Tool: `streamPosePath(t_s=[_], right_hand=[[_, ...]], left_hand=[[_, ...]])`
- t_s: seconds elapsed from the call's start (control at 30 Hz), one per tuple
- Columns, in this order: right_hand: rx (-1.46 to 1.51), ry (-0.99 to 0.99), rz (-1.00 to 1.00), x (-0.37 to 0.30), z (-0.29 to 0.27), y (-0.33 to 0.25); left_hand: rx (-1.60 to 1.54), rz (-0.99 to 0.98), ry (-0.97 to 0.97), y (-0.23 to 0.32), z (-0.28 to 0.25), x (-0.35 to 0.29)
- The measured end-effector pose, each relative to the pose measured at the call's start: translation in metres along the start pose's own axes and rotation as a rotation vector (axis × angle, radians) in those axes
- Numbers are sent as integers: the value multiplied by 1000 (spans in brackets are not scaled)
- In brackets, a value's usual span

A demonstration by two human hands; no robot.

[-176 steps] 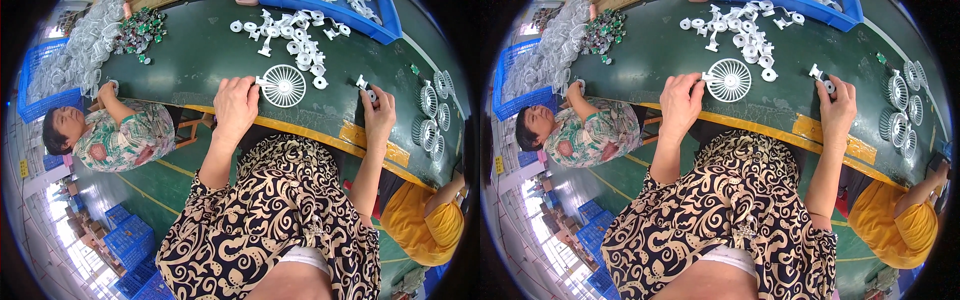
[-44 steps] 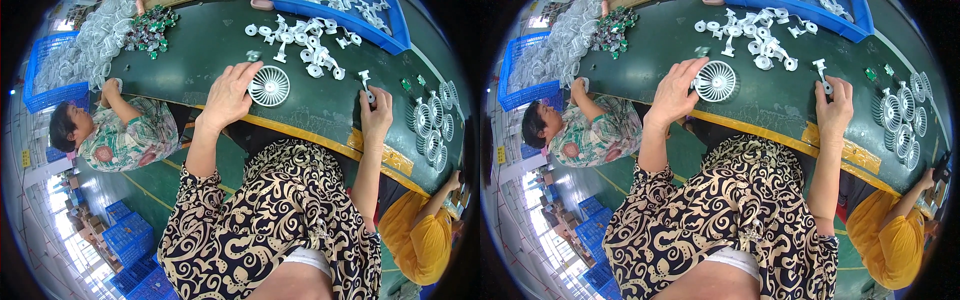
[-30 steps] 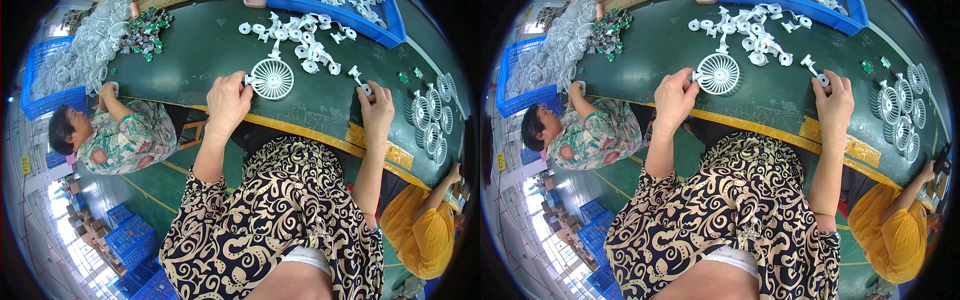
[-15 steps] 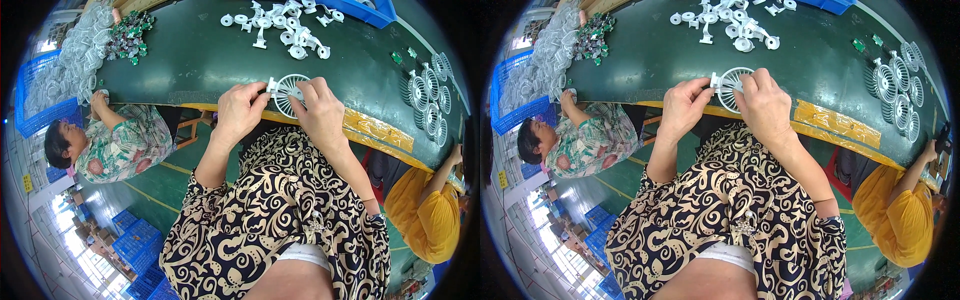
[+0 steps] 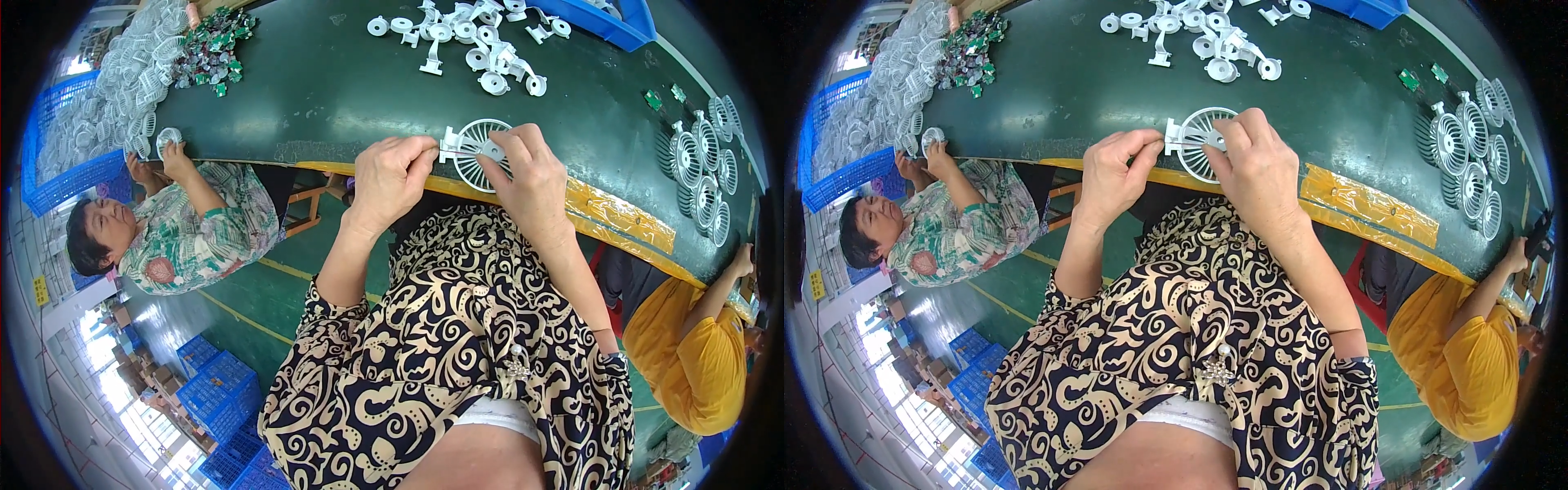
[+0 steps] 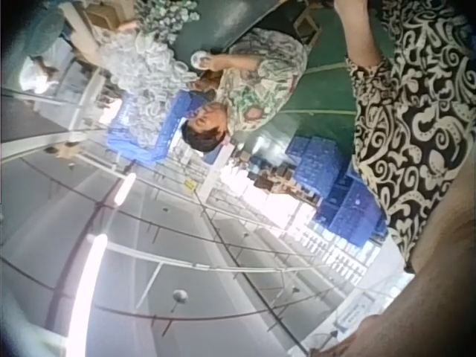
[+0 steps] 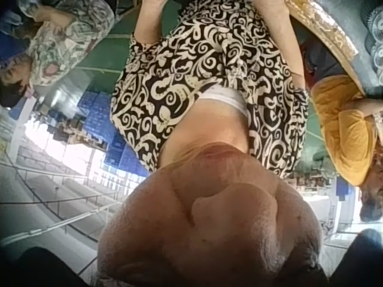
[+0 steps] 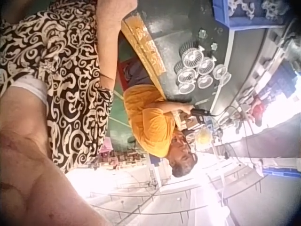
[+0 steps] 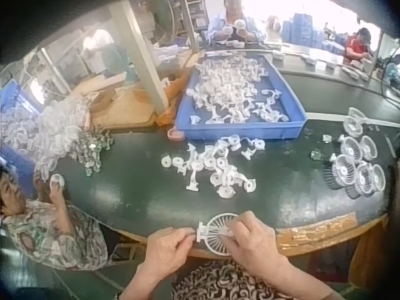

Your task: The person assembles small fan components by hand, attaching plastic brackets and connectors onto fan guards and placing the assembled parts on the table.

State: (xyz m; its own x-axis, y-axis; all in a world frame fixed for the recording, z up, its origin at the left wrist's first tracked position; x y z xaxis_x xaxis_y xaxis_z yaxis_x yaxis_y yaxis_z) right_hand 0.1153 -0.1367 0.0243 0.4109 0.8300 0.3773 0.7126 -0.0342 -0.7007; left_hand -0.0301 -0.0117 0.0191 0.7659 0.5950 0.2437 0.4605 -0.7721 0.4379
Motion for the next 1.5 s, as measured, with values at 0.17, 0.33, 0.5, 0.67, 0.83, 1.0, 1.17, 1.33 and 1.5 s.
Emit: streamPosePath(t_s=[0.17, 0.33, 0.5, 0.67, 0.83, 1.0, 1.17, 1.33, 1.5], right_hand=[[104, -132, 11, 2, -4, 3], [-29, -214, 32, 6, 2, -2], [-144, -282, 8, 11, 11, -9], [-226, -332, 0, 15, 14, -11], [-154, -304, 34, 14, 11, -9], [13, -191, -7, 6, 2, -11], [69, -218, 20, -11, -24, -7], [-218, -55, 287, -34, -97, 34], [-557, 160, 542, -47, -162, 65]], left_hand=[[-112, -161, -139, -9, 6, -2], [-53, -97, -163, -6, 6, 1], [-73, -89, -137, -5, 7, 1], [-106, -186, -127, 2, 13, 8], [-63, -153, -121, 12, 22, 12], [-60, -148, -125, 15, 22, 11], [-226, -58, -109, 0, 14, 20], [152, -130, 282, -60, -44, 31], [512, -216, 450, -119, -81, 36]])
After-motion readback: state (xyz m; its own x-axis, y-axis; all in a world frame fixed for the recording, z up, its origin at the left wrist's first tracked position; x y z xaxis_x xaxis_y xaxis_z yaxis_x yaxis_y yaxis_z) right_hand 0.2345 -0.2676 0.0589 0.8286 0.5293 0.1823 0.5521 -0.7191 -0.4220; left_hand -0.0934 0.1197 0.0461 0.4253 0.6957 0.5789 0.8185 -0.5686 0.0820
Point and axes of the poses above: each hand's wrist, its own x-axis towards the middle knuckle, its own z-axis out of the palm, y = z × x, the point moved 6 cm from there along x, towards the middle knuckle, and after that the axes turned 13 degrees about x, right-handed, at the moved point
